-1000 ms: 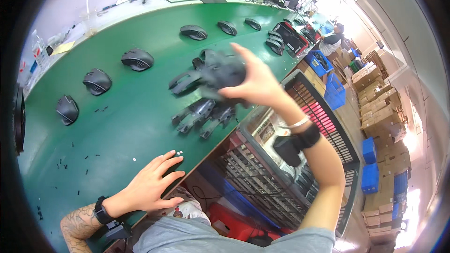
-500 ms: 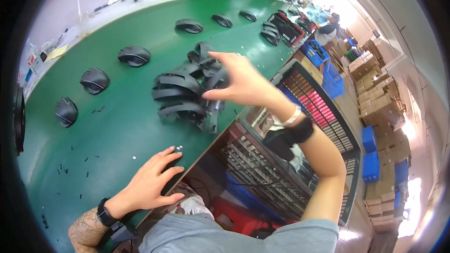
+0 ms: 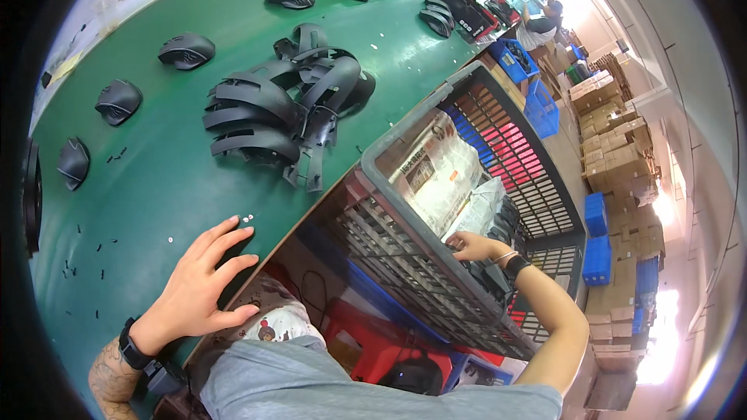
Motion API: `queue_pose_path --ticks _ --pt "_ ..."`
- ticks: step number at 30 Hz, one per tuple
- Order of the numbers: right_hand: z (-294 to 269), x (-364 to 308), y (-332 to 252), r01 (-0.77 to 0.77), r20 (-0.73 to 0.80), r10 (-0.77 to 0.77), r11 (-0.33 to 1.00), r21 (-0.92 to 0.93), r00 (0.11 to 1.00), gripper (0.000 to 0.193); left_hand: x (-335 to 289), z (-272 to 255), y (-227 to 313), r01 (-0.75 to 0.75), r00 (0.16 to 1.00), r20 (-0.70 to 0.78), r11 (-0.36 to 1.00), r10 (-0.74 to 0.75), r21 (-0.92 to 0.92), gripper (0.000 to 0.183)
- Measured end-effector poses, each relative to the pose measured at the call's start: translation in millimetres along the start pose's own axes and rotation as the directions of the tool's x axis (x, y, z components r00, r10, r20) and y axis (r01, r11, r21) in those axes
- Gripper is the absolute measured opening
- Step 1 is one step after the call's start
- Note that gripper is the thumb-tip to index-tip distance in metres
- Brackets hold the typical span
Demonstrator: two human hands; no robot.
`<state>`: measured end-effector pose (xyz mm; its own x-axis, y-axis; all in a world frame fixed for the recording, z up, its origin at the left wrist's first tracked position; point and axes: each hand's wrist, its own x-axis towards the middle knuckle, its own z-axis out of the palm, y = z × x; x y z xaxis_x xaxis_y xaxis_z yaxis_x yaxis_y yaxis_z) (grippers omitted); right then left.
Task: The person assembles computer mice by hand at a green workbench. They pick up a mouse base and a separate black plastic shell, fit the shell onto the base, and place the completed unit on the table. The process is repeated for multiple units throughout the clip.
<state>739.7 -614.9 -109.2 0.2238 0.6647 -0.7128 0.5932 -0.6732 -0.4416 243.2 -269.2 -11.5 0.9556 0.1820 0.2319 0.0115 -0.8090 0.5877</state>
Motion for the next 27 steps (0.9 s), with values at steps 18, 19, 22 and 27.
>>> queue_pose_path --ticks 18,19,22,27 --pt "17 -22 -51 0.011 0.033 -0.008 0.996 -0.087 0.999 0.064 2 0 3 0.018 1.000 0.018 1.000 -0.019 0.018 0.050" --pt "18 -22 -62 0.030 0.047 -0.028 0.998 -0.048 0.998 0.065 1 0 3 0.024 1.000 0.018 0.999 -0.025 0.022 0.050" --pt "14 -26 -81 0.006 0.109 -0.012 0.999 0.051 0.994 0.070 0 -1 3 0.022 1.000 0.014 1.000 -0.022 0.023 0.050" --pt "9 -32 -92 -0.049 0.207 0.042 0.998 0.028 0.977 0.083 0 1 1 0.008 1.000 0.011 1.000 -0.008 0.021 0.050"
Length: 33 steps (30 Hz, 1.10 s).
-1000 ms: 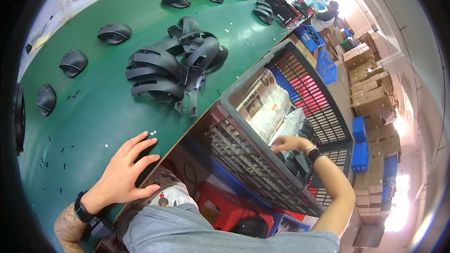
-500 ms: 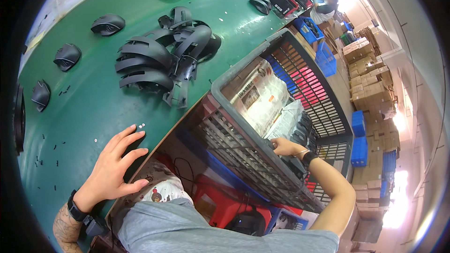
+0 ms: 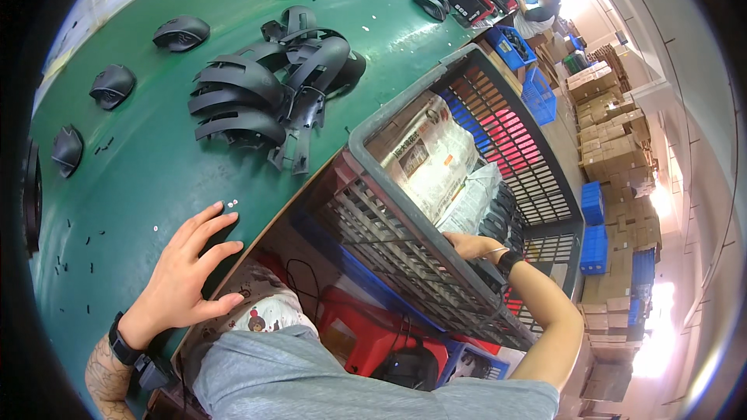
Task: The person assembles computer mice by hand at a green workbench. They pick up a mouse base and a separate black plastic shell, fit the shell onto the base, and place the completed unit on the table. The process is repeated for multiple units throughout the clip.
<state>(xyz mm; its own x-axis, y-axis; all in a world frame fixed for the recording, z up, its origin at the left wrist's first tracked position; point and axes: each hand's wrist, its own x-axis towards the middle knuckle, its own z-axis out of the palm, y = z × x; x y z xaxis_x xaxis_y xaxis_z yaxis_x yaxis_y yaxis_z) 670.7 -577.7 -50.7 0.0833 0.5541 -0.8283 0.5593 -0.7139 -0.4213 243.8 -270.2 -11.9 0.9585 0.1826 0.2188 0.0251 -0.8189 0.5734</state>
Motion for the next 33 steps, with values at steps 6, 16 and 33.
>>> queue_pose_path --ticks 6,16,33 --pt "-1 -2 5 -0.063 0.087 0.058 0.996 0.059 0.995 0.091 -1 0 0 -0.002 1.000 -0.007 1.000 0.002 0.006 0.050" --pt "-13 -6 -2 -0.256 0.182 0.208 0.919 0.301 0.961 0.089 -3 -1 2 0.007 1.000 -0.007 1.000 -0.006 0.025 0.051" --pt "-96 -49 -6 -0.064 0.033 0.055 0.807 0.587 0.998 0.086 -5 0 0 -0.025 0.999 -0.038 1.000 0.025 0.004 0.052"
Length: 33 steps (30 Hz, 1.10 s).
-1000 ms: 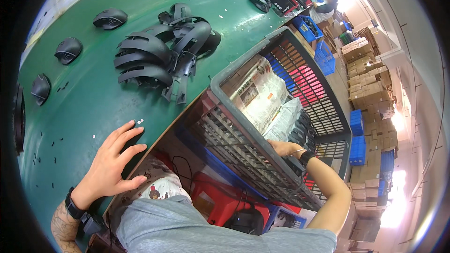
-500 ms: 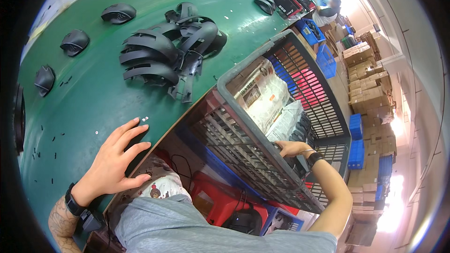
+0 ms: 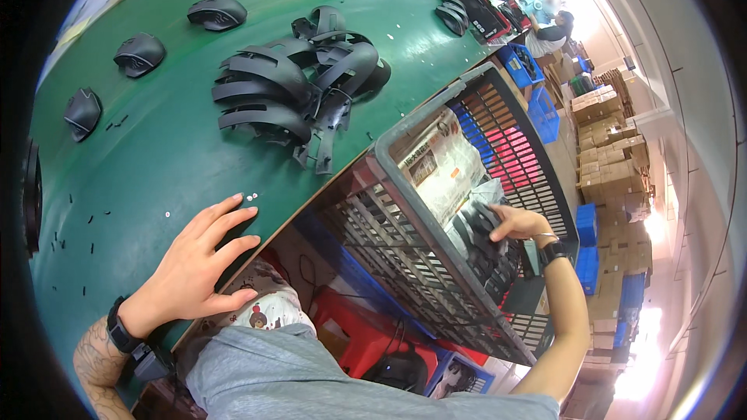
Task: The person assembles computer mice by hand at a green workbench. They pick up a mouse base and a separate black plastic shell, fit the shell onto the base, and place the completed unit on the table. The process is repeated for multiple units throughout the clip.
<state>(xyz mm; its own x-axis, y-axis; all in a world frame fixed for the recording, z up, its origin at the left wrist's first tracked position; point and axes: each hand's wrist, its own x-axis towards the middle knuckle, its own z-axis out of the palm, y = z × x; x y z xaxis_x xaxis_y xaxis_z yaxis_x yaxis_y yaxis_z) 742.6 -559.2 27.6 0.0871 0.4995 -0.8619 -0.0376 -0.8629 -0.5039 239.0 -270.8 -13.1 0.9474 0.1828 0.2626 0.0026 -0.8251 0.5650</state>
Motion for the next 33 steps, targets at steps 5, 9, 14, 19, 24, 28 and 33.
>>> queue_pose_path --ticks 5,9,14,19,24,28,33 --pt "31 79 -16 0.170 -0.044 -0.190 0.944 -0.284 0.981 0.087 2 -2 0 -0.015 1.000 0.001 1.000 0.015 0.001 0.052" --pt "44 119 -11 0.111 -0.038 -0.165 0.798 -0.593 0.986 0.084 2 -1 -1 -0.012 1.000 -0.010 1.000 0.012 -0.003 0.051" --pt "53 114 -10 0.029 -0.078 -0.098 0.783 -0.621 0.992 0.075 2 -2 -2 -0.012 1.000 -0.003 1.000 0.012 -0.010 0.051" --pt "64 108 -25 -0.021 -0.069 -0.030 0.769 -0.639 0.997 0.079 0 -3 1 -0.002 1.000 -0.006 1.000 0.002 0.001 0.051" --pt "100 84 -51 0.093 0.089 -0.056 0.858 -0.506 0.994 0.087 2 -3 -1 -0.013 1.000 -0.003 1.000 0.012 -0.005 0.051" --pt "95 89 -43 0.092 0.137 -0.038 0.907 -0.411 0.990 0.085 1 0 -3 -0.008 1.000 0.010 1.000 0.008 -0.006 0.050" --pt "86 94 -31 -0.019 0.123 0.040 0.985 -0.169 0.992 0.076 -1 0 -3 0.004 1.000 0.016 1.000 -0.004 -0.004 0.050"
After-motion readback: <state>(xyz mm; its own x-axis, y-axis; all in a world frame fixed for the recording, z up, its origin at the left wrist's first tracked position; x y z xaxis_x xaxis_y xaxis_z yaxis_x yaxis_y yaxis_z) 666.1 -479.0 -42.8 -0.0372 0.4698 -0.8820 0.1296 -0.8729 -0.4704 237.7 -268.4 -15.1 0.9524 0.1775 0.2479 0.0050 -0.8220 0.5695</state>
